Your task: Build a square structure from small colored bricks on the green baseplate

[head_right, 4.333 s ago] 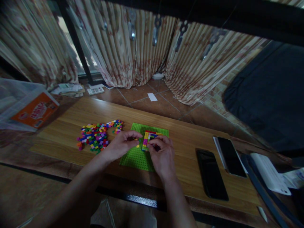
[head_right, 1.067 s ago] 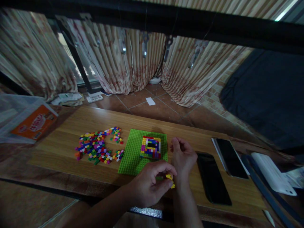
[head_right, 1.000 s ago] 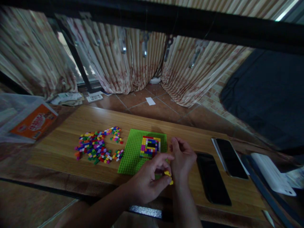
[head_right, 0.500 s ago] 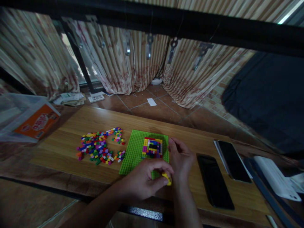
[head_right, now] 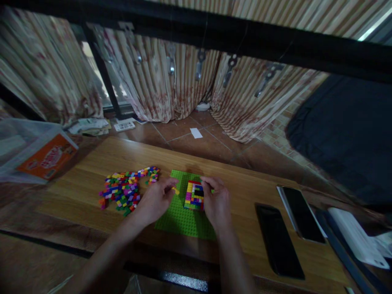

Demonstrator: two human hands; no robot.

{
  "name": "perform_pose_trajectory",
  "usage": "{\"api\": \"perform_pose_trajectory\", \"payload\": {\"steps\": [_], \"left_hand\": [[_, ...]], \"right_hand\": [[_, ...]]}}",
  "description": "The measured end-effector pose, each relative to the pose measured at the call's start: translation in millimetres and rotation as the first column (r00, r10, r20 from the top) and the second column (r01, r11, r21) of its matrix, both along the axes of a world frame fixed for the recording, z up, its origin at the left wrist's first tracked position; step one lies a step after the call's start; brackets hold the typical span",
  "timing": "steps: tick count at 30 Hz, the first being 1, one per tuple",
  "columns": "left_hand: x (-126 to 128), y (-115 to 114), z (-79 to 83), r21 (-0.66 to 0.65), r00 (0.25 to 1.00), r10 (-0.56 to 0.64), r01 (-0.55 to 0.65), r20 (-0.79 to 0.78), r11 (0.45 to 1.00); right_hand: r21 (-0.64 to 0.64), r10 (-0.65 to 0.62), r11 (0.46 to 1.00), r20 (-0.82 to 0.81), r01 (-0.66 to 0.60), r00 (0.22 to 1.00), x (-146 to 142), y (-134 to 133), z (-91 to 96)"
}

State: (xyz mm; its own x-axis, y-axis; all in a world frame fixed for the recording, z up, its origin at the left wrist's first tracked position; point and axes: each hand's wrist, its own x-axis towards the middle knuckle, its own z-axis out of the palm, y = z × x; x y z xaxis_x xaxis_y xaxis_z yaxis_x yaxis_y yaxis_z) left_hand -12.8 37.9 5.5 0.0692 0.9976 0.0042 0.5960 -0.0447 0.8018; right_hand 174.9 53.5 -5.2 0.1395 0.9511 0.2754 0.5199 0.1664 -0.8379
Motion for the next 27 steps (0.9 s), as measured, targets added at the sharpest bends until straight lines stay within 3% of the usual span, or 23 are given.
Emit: {"api": "perform_pose_trajectory", "payload": {"steps": [4, 17, 27], "left_hand": [[5.1, -0.9, -1.3, -0.002, 0.994, -0.033, 0.033, -0.102, 0.999], [6.3, 0.5, -3.8, -0.003, 0.986, -0.087, 0.087, -0.142, 0.996], [2.8, 0.8, 0.3, -0.024, 0.987, -0.095, 0.093, -0.13, 0.995]], "right_hand": [[-0.011, 0.081, 0.997, 0.061, -0.08, 0.995, -9.6, 6.9, 1.5], [-0.091, 0.187, 0.981, 0.185, -0.173, 0.965, -23.7, 15.7, -2.0], [-0.14, 0.163, 0.981, 0.212, -0.135, 0.964, -28.1, 15.8, 1.3]]}}
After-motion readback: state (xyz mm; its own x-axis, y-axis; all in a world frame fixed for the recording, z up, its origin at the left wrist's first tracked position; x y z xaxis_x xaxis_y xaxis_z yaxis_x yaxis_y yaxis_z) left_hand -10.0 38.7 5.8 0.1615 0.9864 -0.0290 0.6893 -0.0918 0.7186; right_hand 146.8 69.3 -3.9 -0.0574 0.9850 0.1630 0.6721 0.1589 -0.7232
